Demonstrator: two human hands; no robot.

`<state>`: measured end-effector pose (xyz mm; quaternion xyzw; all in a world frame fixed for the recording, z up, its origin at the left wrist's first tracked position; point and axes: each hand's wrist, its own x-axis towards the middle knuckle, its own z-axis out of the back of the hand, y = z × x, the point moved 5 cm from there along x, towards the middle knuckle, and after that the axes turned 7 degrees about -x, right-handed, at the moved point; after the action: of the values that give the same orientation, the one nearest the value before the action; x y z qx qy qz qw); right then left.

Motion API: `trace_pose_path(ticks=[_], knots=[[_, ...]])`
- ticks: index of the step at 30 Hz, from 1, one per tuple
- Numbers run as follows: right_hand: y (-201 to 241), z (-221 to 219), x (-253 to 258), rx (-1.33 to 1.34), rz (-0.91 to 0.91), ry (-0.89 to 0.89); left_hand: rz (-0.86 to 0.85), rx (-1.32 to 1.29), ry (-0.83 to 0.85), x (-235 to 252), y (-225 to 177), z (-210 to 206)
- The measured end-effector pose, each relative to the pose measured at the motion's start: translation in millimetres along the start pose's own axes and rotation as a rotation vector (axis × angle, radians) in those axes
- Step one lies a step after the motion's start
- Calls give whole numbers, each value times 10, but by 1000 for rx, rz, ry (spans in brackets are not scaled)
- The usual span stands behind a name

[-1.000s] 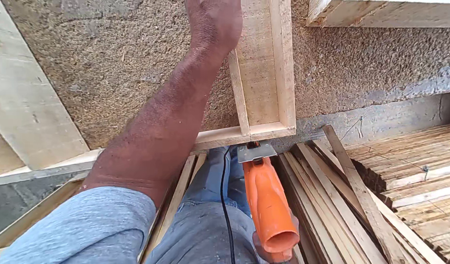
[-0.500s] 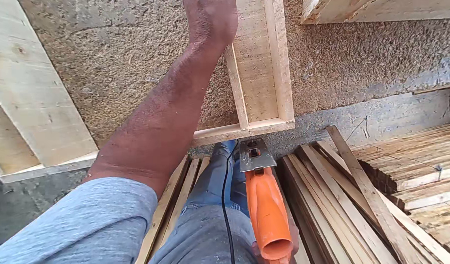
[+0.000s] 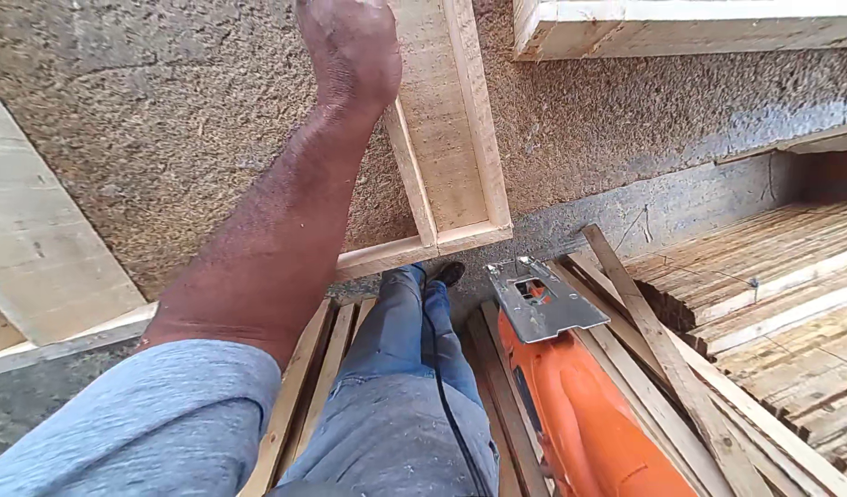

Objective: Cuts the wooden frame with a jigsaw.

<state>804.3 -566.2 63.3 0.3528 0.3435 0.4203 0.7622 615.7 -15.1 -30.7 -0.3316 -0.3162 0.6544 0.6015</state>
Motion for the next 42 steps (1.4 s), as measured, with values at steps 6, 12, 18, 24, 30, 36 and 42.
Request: trace_pose_path(ticks=[6, 12, 18, 24, 30, 36, 42], knots=[[290, -79, 621, 152, 67, 40, -52, 3, 3, -22, -27, 7], [475, -127, 871, 156, 101, 62, -44, -48, 0, -35, -23, 14], [568, -123, 1031, 56, 221, 63, -29, -32, 2, -36, -19, 5], [589, -158, 900, -6, 125, -17, -31, -37, 1, -24, -6, 8], [788, -158, 1277, 25, 221, 57, -13, -57, -8, -16, -10, 4], [723, -222, 1189, -27, 245, 38, -31, -51, 16, -35, -6, 6], [675, -229, 1213, -3, 191, 73, -29, -52, 57, -53, 8, 3]])
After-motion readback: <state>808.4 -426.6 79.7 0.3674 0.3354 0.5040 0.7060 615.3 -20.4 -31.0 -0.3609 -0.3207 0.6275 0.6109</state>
